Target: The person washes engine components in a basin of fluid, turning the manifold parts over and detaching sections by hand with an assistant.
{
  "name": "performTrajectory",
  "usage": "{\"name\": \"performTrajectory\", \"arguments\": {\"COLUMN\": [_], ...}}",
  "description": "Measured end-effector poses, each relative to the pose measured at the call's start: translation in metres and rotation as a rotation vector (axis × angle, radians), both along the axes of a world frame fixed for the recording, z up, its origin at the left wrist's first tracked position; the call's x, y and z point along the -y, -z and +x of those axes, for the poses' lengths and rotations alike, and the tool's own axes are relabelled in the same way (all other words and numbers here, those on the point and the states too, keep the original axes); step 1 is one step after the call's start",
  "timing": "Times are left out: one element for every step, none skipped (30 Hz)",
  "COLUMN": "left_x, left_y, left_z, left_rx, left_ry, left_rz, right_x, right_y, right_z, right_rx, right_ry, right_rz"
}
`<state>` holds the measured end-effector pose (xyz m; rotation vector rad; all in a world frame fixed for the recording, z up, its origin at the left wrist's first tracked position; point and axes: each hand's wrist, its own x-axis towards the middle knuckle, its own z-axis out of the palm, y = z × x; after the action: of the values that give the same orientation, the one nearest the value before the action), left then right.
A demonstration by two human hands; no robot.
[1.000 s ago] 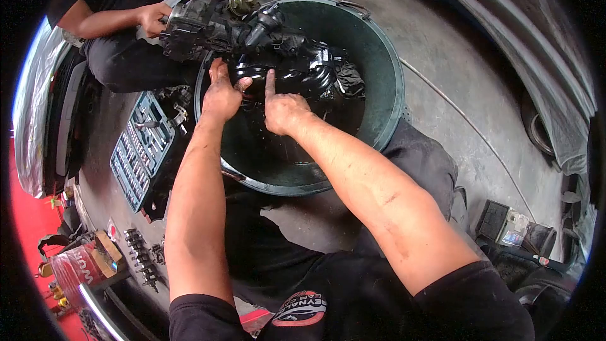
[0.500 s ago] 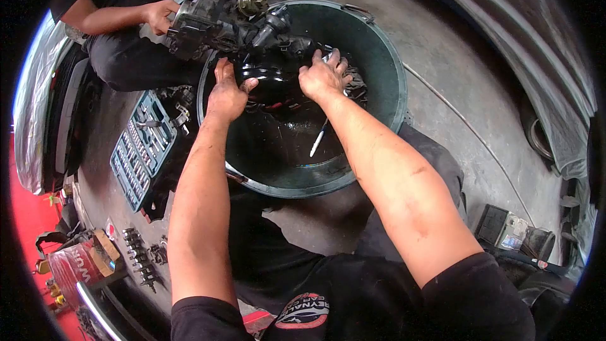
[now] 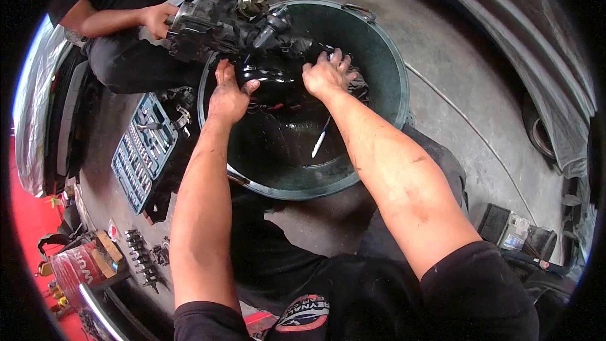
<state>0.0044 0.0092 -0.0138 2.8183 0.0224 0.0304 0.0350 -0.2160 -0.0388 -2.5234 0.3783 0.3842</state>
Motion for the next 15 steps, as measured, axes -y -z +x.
{"name": "performTrajectory", "arguments": {"left_x": [0.000,-0.001,0.000,0.000,0.000,0.000,0.000,0.000,0.002,0.004,0.004,0.002,0.000,-0.002,-0.002], "left_y": [0.001,0.002,0.002,0.002,0.003,0.003,0.004,0.004,-0.001,-0.003,-0.002,-0.001,0.001,0.002,0.002], "left_z": [0.000,0.000,0.000,0.001,0.002,0.002,0.002,0.002,0.001,0.000,0.001,0.002,0.002,0.002,0.003], "left_rx": [0.007,0.009,0.010,0.011,0.019,0.026,0.033,0.020,0.005,-0.009,-0.005,-0.001,0.004,0.010,0.016], "left_ry": [0.004,0.005,0.007,0.011,0.013,0.016,0.018,0.005,-0.006,-0.015,-0.010,-0.006,-0.003,0.000,0.004], "left_rz": [-0.005,0.001,0.006,0.012,0.010,0.009,0.007,-0.003,-0.013,-0.023,-0.015,-0.006,0.005,0.006,0.009], "right_x": [-0.001,-0.001,-0.001,-0.002,-0.002,-0.004,-0.006,-0.006,-0.006,-0.007,-0.010,-0.010,-0.012,-0.013,-0.013], "right_y": [0.001,0.003,0.005,0.007,0.008,0.007,0.007,0.006,0.003,0.000,0.001,0.000,-0.001,-0.002,-0.001], "right_z": [0.002,0.003,0.003,0.004,0.005,0.006,0.006,0.008,0.007,0.007,0.007,0.007,0.007,0.007,0.005], "right_rx": [-0.029,-0.031,-0.033,-0.035,-0.040,-0.045,-0.050,-0.028,-0.008,0.012,0.076,0.089,0.102,0.116,0.166], "right_ry": [0.012,0.020,0.029,0.039,0.060,0.081,0.101,0.097,0.095,0.094,0.122,0.139,0.155,0.171,0.208], "right_rz": [-0.022,-0.012,-0.003,0.006,0.035,0.064,0.093,0.127,0.160,0.194,0.224,0.254,0.284,0.316,0.357]}}
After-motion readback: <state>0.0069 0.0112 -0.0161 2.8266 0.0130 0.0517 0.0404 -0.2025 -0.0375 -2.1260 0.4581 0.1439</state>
